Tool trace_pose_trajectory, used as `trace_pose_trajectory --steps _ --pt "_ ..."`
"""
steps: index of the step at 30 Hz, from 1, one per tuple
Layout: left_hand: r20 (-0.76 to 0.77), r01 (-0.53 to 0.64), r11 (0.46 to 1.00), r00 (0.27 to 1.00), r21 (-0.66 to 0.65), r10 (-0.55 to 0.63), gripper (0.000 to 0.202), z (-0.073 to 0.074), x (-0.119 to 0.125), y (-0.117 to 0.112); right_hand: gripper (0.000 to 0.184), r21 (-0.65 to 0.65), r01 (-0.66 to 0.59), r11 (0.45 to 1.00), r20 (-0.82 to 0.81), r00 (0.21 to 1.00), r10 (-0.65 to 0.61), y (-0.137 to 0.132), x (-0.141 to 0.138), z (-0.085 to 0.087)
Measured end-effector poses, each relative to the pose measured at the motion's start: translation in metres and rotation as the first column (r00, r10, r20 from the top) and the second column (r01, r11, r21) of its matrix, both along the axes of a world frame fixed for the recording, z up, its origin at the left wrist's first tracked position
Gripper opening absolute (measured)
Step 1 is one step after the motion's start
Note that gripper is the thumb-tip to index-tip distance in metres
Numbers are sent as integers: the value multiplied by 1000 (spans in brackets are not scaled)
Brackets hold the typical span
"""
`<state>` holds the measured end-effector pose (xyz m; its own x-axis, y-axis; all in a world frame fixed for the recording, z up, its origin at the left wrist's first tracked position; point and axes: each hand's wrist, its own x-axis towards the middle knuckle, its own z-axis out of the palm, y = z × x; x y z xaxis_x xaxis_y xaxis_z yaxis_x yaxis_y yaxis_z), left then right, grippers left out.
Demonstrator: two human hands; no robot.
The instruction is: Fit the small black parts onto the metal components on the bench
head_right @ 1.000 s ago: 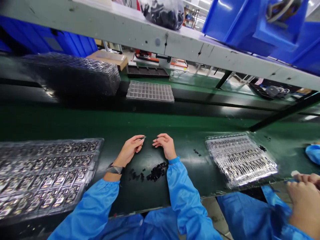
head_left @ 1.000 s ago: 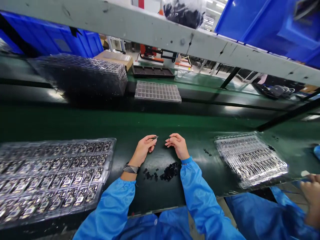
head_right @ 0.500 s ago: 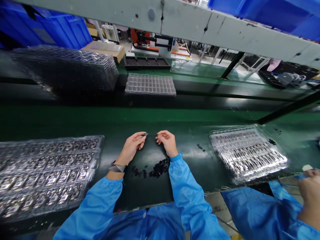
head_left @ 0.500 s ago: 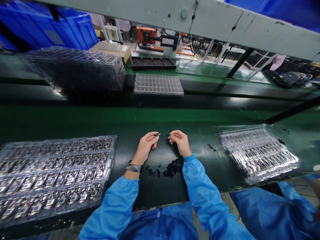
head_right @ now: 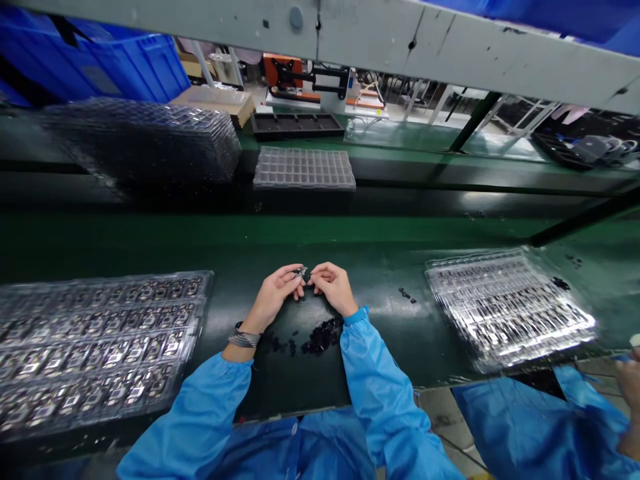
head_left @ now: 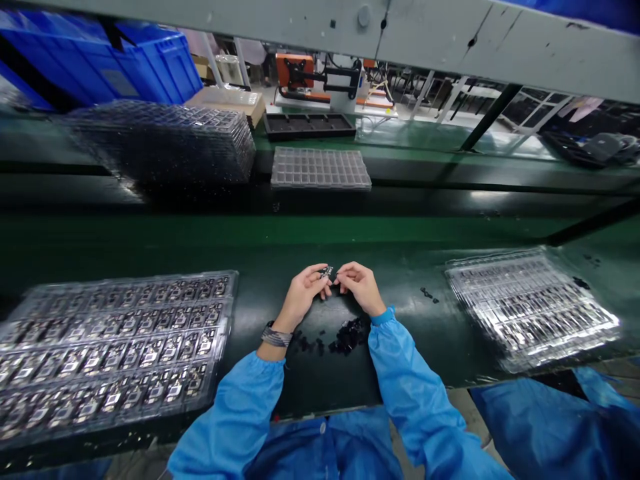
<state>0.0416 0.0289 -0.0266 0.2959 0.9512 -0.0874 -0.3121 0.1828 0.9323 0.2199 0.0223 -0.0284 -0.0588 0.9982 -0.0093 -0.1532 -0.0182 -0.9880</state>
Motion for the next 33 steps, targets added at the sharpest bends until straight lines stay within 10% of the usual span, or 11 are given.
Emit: trace_pose_trajectory --steps 33 --pt "-150 32 999 988 18 -28 59 -7 -4 2 15 72 -10 997 215 977 -5 -1 0 -3"
